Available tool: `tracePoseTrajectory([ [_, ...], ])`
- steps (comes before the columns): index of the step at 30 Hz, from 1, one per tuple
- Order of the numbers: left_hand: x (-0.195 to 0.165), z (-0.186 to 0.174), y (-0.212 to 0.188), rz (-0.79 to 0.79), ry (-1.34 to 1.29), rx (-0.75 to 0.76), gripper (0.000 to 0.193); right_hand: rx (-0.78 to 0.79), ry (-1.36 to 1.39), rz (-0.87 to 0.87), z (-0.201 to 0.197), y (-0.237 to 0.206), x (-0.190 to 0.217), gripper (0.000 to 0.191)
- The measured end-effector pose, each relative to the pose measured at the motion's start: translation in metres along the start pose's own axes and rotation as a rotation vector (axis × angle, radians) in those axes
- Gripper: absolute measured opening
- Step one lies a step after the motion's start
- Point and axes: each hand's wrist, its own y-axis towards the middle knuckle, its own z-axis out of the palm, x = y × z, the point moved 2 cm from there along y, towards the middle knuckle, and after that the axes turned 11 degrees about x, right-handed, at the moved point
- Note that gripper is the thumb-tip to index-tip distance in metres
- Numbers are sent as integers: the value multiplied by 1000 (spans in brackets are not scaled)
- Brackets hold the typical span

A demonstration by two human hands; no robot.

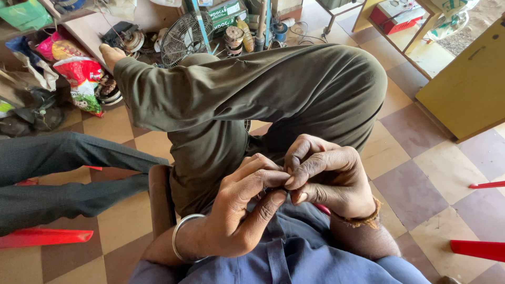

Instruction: The person sits cross-legged and uses pliers to strip the insulation from a small copper wire. They then twist the exposed strands together with their fingers.

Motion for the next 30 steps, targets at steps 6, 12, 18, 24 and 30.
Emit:
tracePoseTrajectory([
  [6, -9, 3, 2, 44, 174, -82, 16, -148, -182, -45, 7, -3, 7, 13],
  [12, -15, 1, -1, 35, 202, -127, 17, -212, -471, -116, 23, 1, 18, 11],
  [18, -17, -2, -4, 97, 256, -214, 19, -270, -632, -133, 37, 6, 24, 10],
  [24, -19, -15, -24, 18, -41, -248, 14, -666, -328, -53, 57, 15, 41, 19],
  [30, -27, -30, -49, -8, -470, -319, 16, 24, -1059, 437, 57, -4, 33, 15],
])
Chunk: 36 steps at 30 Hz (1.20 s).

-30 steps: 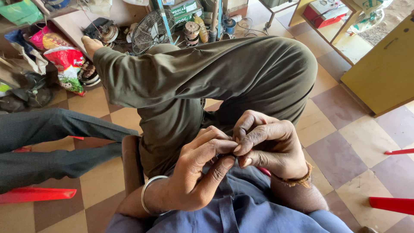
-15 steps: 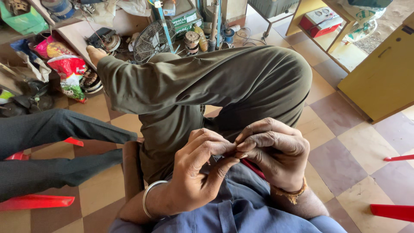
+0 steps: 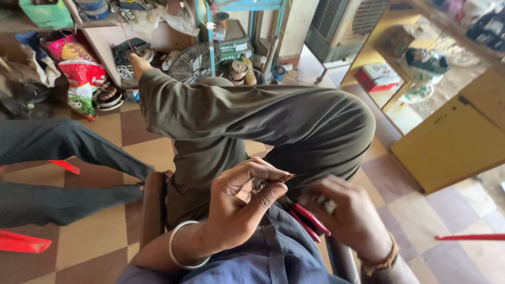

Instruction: The person sits cross-legged and uses pliers to strip the insulation from a small copper wire. They then twist the exposed strands together with their fingers.

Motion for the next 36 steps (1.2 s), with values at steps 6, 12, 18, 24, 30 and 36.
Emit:
tracePoseTrajectory([
  [6, -3, -10, -10, 22, -96, -56, 17, 364, -278, 192, 65, -42, -40, 50],
  [12, -21, -5, -13, 132, 53, -24, 18, 225, -444, 228, 96, -51, -31, 47],
  [18, -50, 0, -13, 345, 382, 12, 22, 301, -526, 328, 91, -39, -8, 23],
  [24, -50, 6, -16, 243, 305, 51, 24, 175, -533, 199, 82, -44, -10, 20],
  [30, -35, 4, -19, 254, -23, 54, 18, 255, -585, 248, 103, -36, -28, 30],
  [36, -39, -1, -23, 131, 17, 21, 20, 446, -501, 361, 73, -37, -33, 29],
])
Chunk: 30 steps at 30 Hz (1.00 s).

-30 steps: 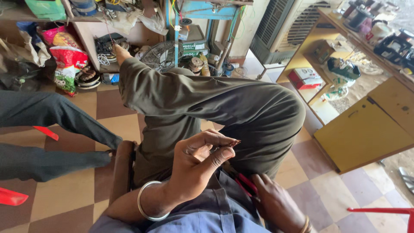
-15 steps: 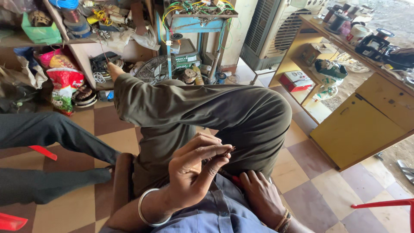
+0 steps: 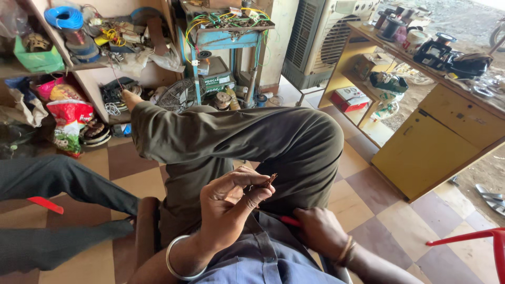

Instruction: The person sits cross-legged and uses pliers to strip the insulation from a small copper wire. They then twist the exposed strands together with their fingers.

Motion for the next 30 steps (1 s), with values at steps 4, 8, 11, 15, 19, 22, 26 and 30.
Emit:
tracePoseTrajectory([
  [4, -4, -1, 4, -35, -63, -15, 19, 7, 627, -196, -27, -20, -23, 21],
  [8, -7, 3, 2, 33, 7, -4, 19, -39, 1268, -294, -33, -53, -18, 23],
  [11, -10, 7, 2, 73, 32, 22, 19, -263, 1056, -431, -46, -73, 1, 26],
  [15, -21, 10, 9, 187, 250, 25, 20, -500, 569, -476, -74, -82, 30, 59],
  [19, -36, 12, 14, 357, 635, 14, 22, -628, 491, -478, -94, -79, 56, 69],
  [22, -46, 8, 13, 415, 700, 18, 23, -683, 485, -441, -98, -78, 69, 71],
  [26, -51, 5, 14, 446, 751, 24, 23, -718, 435, -422, -101, -80, 76, 72],
  [30, -49, 11, 14, 439, 759, 34, 22, -722, 448, -426, -101, -84, 71, 73],
])
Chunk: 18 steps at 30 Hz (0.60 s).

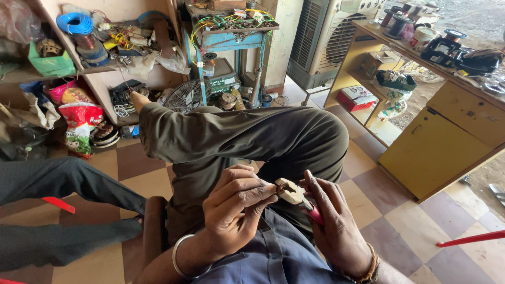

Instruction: The person sits cross-legged and uses pliers to strip the insulation from a small copper wire. They then twist the exposed strands together with their fingers.

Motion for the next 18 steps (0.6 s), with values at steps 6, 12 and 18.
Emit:
tracePoseTrajectory([
  [6, 3, -2, 0, 6, -33, 10, 20, -47, -193, 68, 0, 0, -2, 85],
  [12, 0, -10, -7, 76, 129, 13, 16, -211, -518, -25, 6, 2, 4, 57],
  [18, -2, -6, -6, 162, 274, -56, 15, -60, -142, 90, 12, 12, -19, 41],
])
